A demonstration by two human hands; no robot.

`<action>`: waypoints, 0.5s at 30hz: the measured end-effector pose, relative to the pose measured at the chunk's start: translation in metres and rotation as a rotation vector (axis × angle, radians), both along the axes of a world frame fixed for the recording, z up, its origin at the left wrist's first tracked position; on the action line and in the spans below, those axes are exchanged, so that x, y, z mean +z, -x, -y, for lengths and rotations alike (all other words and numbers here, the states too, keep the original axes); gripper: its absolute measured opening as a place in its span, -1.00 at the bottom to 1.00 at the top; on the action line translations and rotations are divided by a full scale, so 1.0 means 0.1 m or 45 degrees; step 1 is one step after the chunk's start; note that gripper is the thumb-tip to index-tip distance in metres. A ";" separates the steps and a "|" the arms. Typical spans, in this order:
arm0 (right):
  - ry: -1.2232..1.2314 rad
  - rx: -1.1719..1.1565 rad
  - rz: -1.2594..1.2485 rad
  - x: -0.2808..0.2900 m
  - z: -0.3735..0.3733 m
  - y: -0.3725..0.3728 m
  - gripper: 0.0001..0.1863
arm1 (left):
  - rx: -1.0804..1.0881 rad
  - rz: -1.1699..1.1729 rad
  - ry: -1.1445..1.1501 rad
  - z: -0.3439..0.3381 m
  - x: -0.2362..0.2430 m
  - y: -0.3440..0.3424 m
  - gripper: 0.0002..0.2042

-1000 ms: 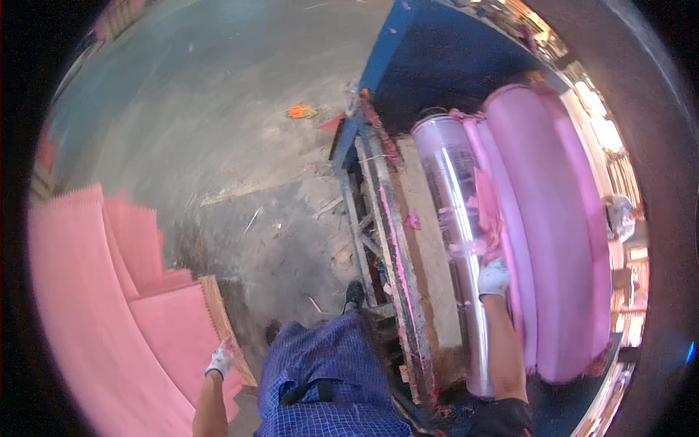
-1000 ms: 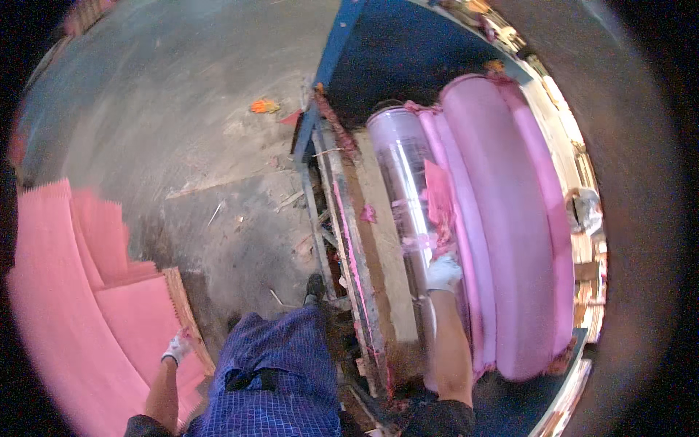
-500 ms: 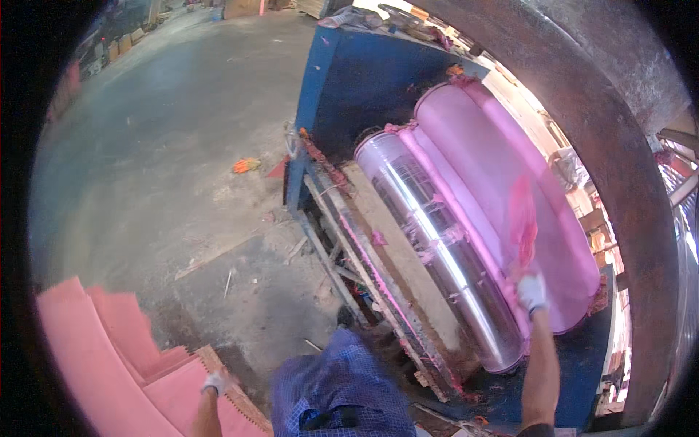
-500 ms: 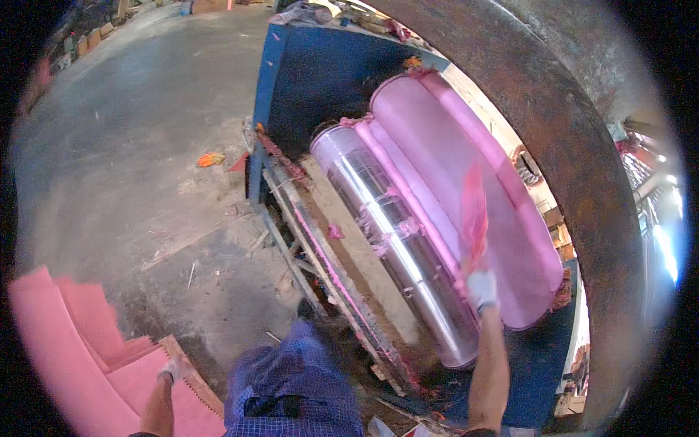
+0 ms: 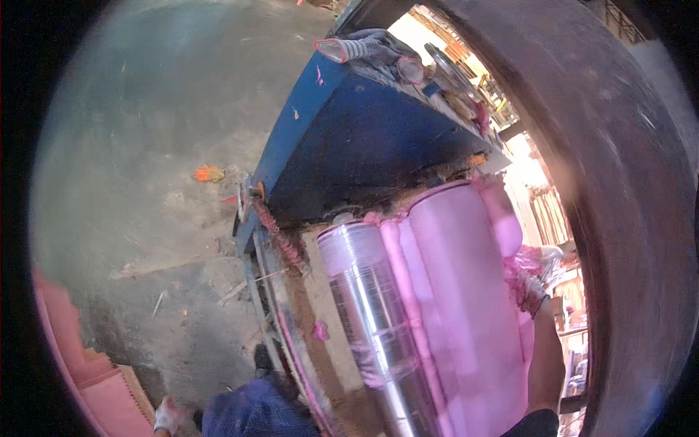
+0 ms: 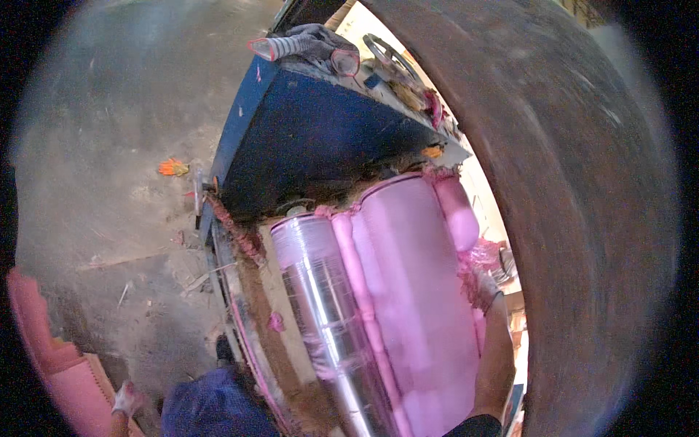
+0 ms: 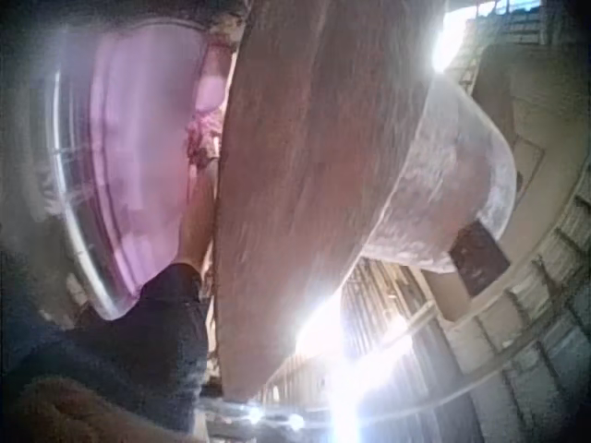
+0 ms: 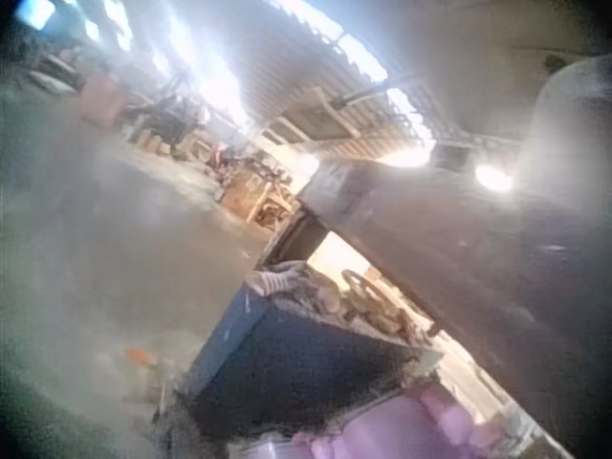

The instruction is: Operating an industrial roller machine to process or coat pink material sheets.

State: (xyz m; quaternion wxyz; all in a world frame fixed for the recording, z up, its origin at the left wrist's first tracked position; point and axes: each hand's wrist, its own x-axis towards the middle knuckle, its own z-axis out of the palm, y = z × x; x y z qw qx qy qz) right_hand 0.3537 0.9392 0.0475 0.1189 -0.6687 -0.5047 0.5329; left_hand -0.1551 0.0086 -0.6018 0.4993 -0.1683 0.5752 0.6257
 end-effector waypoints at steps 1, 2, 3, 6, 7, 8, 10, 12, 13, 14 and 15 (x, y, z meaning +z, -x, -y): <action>0.009 0.049 -0.024 -0.02 -0.12 0.14 -0.56 | 0.040 0.078 0.016 -0.16 -0.02 -0.11 -0.39; 0.019 0.094 -0.053 -0.05 -0.22 0.28 -0.51 | 0.077 0.152 0.031 -0.33 -0.04 -0.20 -0.40; 0.044 0.134 -0.084 -0.15 -0.21 0.47 -0.46 | 0.109 0.224 0.062 -0.39 0.02 -0.28 -0.41; -0.199 0.060 0.043 -0.17 -0.36 1.00 -0.61 | 0.173 0.400 0.098 -0.72 0.00 -0.14 -0.44; -0.251 0.148 0.152 -0.15 -0.39 1.07 -0.65 | 0.191 0.453 0.106 -0.81 0.00 -0.04 -0.45; -0.189 0.081 -0.109 -0.12 -0.52 0.90 -0.74 | 0.191 0.511 0.090 -1.03 -0.07 0.09 -0.46; -0.212 0.389 -0.668 -0.42 -0.31 1.14 -0.62 | 0.228 0.629 0.130 -0.95 -0.04 0.15 -0.47; -0.195 0.594 -1.244 -0.71 -0.17 1.10 -0.43 | 0.222 0.729 0.266 -0.75 0.14 0.44 -0.49; -0.309 0.494 -1.200 -0.65 -0.10 1.14 -0.46 | 0.255 0.775 0.299 -0.57 0.16 0.53 -0.50; -0.415 0.385 -1.147 -0.53 0.00 1.09 -0.49 | 0.284 0.825 0.341 -0.34 0.23 0.60 -0.50; -0.514 0.267 -1.087 -0.48 0.13 1.03 -0.52 | 0.311 0.872 0.392 -0.09 0.30 0.68 -0.51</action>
